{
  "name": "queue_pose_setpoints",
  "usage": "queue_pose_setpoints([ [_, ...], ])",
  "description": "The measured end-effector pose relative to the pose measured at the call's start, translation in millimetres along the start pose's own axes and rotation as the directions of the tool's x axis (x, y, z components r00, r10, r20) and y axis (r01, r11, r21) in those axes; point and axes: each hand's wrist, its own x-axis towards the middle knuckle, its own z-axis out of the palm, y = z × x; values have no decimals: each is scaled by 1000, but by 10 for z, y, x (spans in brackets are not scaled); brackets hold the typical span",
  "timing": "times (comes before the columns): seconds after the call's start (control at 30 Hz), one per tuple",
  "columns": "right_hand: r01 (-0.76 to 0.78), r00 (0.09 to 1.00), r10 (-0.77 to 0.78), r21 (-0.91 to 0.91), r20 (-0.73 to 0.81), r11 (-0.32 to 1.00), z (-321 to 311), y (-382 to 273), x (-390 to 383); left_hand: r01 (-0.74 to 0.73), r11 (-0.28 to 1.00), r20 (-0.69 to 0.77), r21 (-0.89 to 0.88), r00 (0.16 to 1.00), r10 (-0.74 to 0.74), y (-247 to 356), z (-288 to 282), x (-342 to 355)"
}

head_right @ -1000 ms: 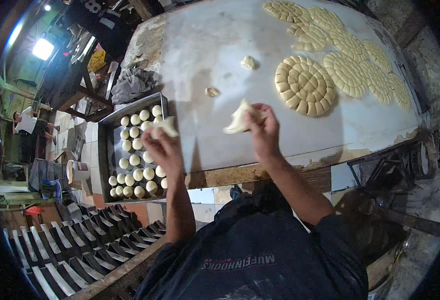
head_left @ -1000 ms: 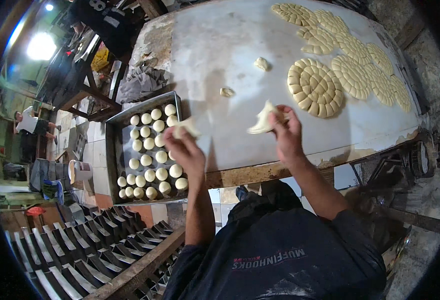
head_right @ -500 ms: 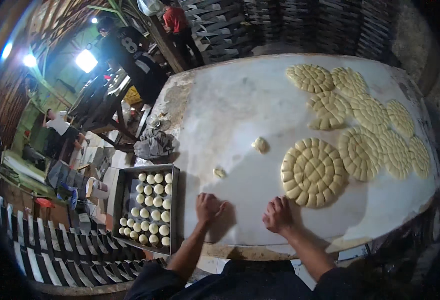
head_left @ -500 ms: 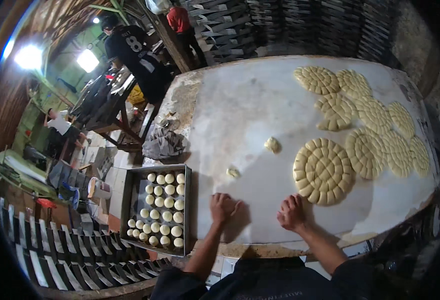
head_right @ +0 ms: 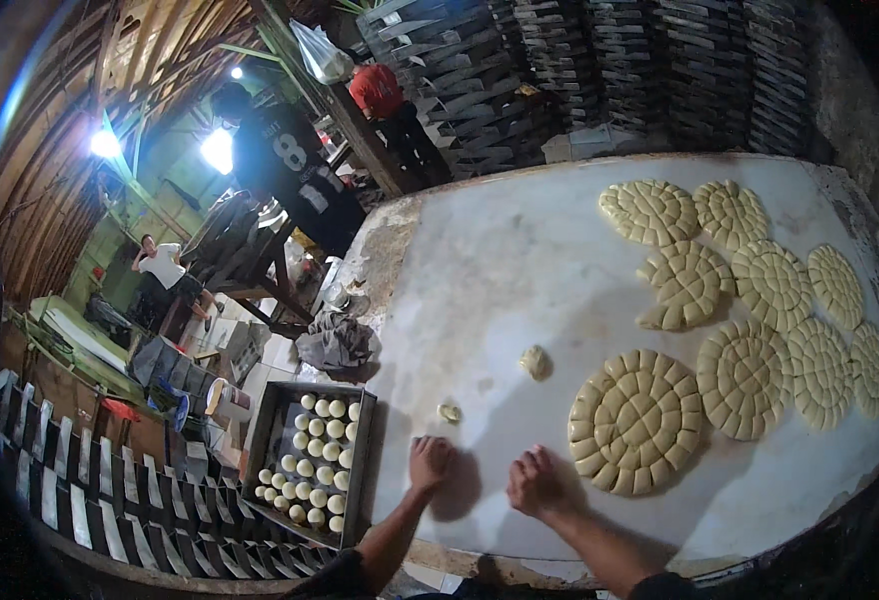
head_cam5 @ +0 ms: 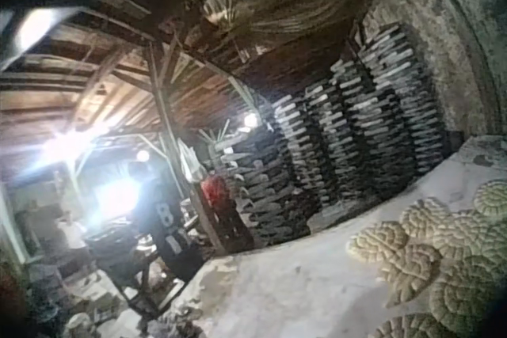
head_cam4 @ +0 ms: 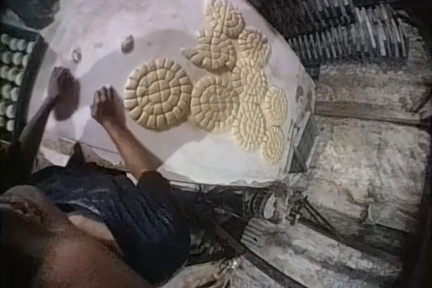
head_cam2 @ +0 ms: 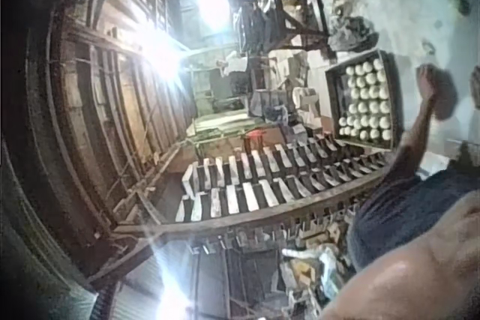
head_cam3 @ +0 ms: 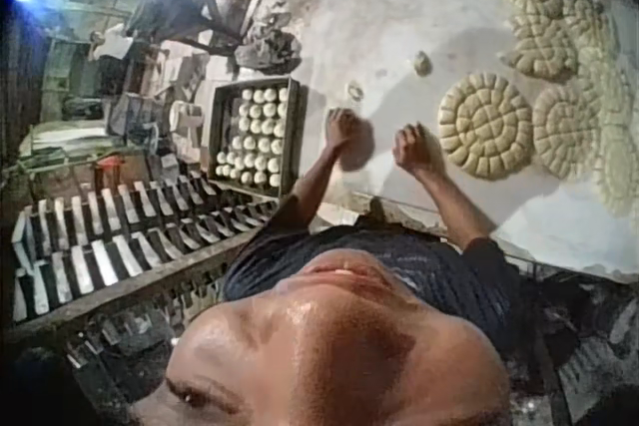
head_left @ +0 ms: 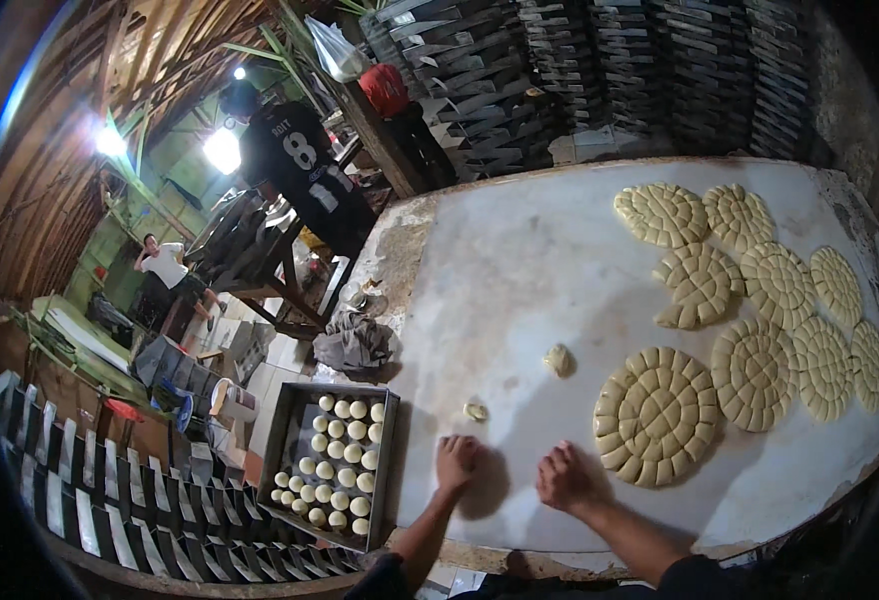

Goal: The person places small dough balls into a baking tray and manually shapes larger pieces of dough into patterned round loaves on a floured table.

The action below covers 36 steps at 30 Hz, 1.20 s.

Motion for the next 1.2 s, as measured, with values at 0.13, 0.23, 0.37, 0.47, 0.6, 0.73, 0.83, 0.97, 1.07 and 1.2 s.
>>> queue_pose_setpoints([
  [0.13, 50, 997, -51, 13, 59, 999, 264, -410, -186, 162, 986, 302, -24, 942, -148, 483, 314, -154],
  [0.23, 277, 943, -271, -6, 193, 961, -113, -270, -395, -162, 986, 262, -30, 951, 164, 24, 132, -936],
  [0.37, 98, 991, -92, -62, 95, 993, -183, 193, -56, 122, 989, 156, -82, 982, -108, -697, -213, -658],
  [0.47, -133, 991, 132, -61, -25, 989, 110, -83, 455, 21, 999, 5, 49, 1000, -21, -472, -79, -37],
  [0.6, -362, 914, 381, 147, -138, 921, 501, -538, 365, -24, 950, 33, -311, 999, 36, -143, 130, -60],
  [0.73, -200, 979, 202, 166, 5, 966, 352, -716, -242, 15, 986, 185, -166, 983, 16, -75, -174, -958],
  [0.83, -788, 615, 747, 218, 253, 576, 43, -914, -29, 11, 980, 343, -197, 938, 59, -236, -755, -1028],
  [0.97, -690, 702, 536, 633, 469, 351, 467, -1264, 295, 392, 548, 486, -739, 874, 29, -289, -1519, -510],
  [1.07, -517, 803, 510, 785, 307, 342, 890, -2142, 1011, 309, 518, 398, -798, 915, 68, -570, -1805, -418],
  [1.2, -262, 955, 297, 538, 22, 801, 643, -2590, 1777, 94, 759, 177, -644, 984, 29, -935, -2299, -343],
])
